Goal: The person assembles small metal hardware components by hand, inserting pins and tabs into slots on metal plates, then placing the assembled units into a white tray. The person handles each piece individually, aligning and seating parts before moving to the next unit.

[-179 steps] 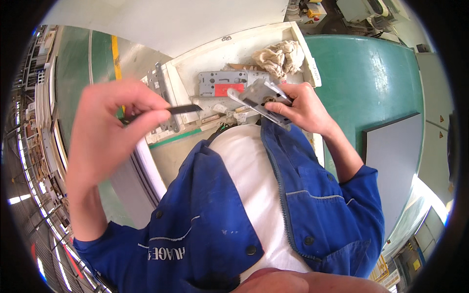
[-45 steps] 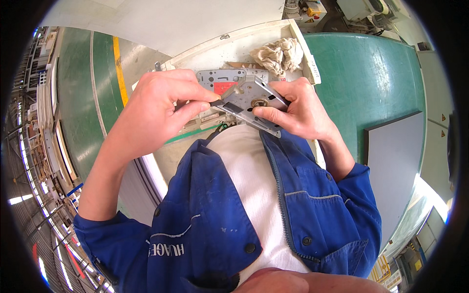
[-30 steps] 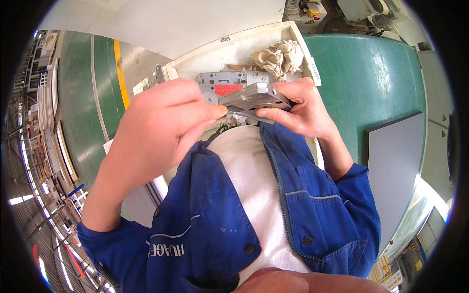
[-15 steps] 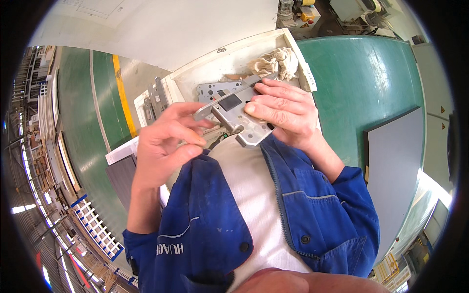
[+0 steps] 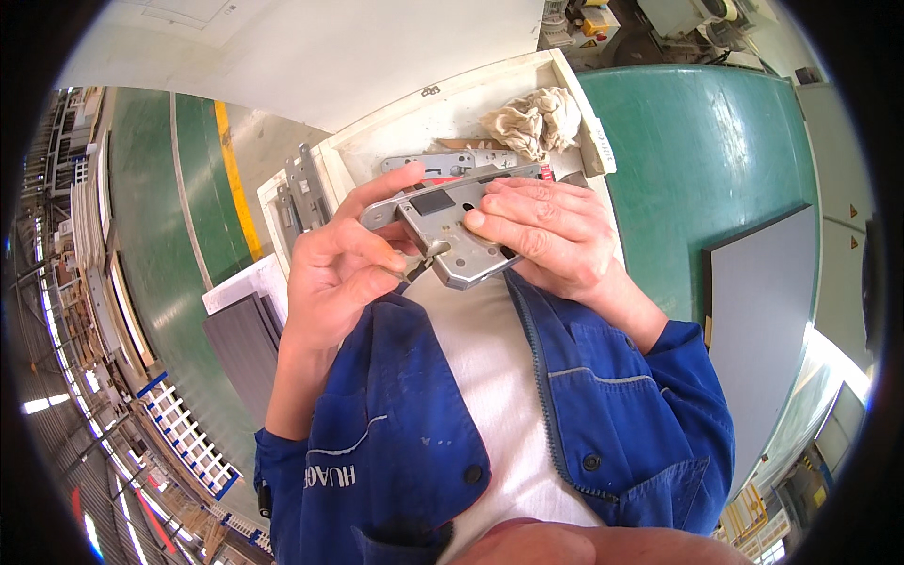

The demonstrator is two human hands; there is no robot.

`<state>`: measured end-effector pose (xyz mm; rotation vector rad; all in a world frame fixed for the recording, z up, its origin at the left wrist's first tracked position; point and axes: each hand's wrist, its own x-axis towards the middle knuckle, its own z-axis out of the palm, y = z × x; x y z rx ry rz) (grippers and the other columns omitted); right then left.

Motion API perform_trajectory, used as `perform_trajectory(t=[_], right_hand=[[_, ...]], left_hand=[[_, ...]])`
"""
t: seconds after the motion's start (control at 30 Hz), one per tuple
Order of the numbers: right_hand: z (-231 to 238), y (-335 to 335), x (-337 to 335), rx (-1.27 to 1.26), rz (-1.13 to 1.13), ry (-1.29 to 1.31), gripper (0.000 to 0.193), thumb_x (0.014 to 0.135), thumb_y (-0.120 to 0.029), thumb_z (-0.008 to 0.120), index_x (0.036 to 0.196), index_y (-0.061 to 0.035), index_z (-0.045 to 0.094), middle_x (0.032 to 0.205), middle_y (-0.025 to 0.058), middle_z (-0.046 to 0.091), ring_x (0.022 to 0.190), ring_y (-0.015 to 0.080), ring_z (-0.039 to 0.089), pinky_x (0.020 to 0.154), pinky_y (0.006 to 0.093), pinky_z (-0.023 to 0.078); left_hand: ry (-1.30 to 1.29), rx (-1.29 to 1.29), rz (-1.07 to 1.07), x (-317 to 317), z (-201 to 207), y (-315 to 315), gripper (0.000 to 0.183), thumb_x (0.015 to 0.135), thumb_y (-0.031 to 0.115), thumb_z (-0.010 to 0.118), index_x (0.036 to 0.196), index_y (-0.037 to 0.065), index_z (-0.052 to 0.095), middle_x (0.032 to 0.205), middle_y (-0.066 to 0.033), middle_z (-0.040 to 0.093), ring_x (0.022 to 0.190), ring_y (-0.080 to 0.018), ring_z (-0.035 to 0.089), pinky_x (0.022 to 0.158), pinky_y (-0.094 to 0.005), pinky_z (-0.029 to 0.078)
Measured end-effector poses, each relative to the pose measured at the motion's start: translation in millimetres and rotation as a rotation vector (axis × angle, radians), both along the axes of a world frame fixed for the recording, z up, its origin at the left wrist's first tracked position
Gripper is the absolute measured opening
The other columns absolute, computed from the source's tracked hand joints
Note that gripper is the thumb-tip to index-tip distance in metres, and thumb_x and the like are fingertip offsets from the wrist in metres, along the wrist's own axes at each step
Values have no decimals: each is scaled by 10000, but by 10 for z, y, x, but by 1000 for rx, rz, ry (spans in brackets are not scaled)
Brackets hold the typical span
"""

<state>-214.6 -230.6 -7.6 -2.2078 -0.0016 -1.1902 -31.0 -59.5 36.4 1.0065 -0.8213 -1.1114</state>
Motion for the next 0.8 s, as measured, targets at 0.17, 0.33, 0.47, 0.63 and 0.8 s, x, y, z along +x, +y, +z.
perform_trajectory(t=[0.17,0.33,0.47,0.63,0.8], right_hand=[[-47,-10,12,11,14,-35,400,655,5,796,1051,-54,787,989,93,747,929,282,751,856,430,635],[-81,-16,-35,-96,-28,-29,324,722,-51,823,1038,-123,802,970,36,747,973,261,743,920,456,615],[-124,-1,-27,-217,-114,-107,303,708,-146,763,1004,-184,816,1005,-36,756,968,204,718,939,450,598],[-171,30,-85,-315,-185,-127,292,738,-166,781,1008,-269,821,1071,-105,750,1045,183,701,1007,452,556],[-264,-112,-53,-457,-190,-225,275,771,-193,760,1025,-279,820,1127,-112,746,1145,183,683,1068,489,512]], left_hand=[[-63,-2,-28,34,-21,26,103,873,96,788,937,44,727,1507,-245,443,1321,-374,543,1023,-456,515],[-147,-39,-26,1,-26,28,94,836,72,804,903,63,738,1448,-214,483,1345,-356,508,1019,-451,505],[-211,-61,-31,-12,25,20,108,789,36,807,877,83,767,1437,-210,492,1315,-358,534,1001,-437,506],[-304,-31,-51,0,124,-32,145,757,14,810,879,89,788,1522,-238,435,1227,-350,597,978,-428,511],[-181,135,-102,-37,198,-53,163,782,-49,771,908,53,788,1491,-252,483,1153,-278,624,938,-374,512]])
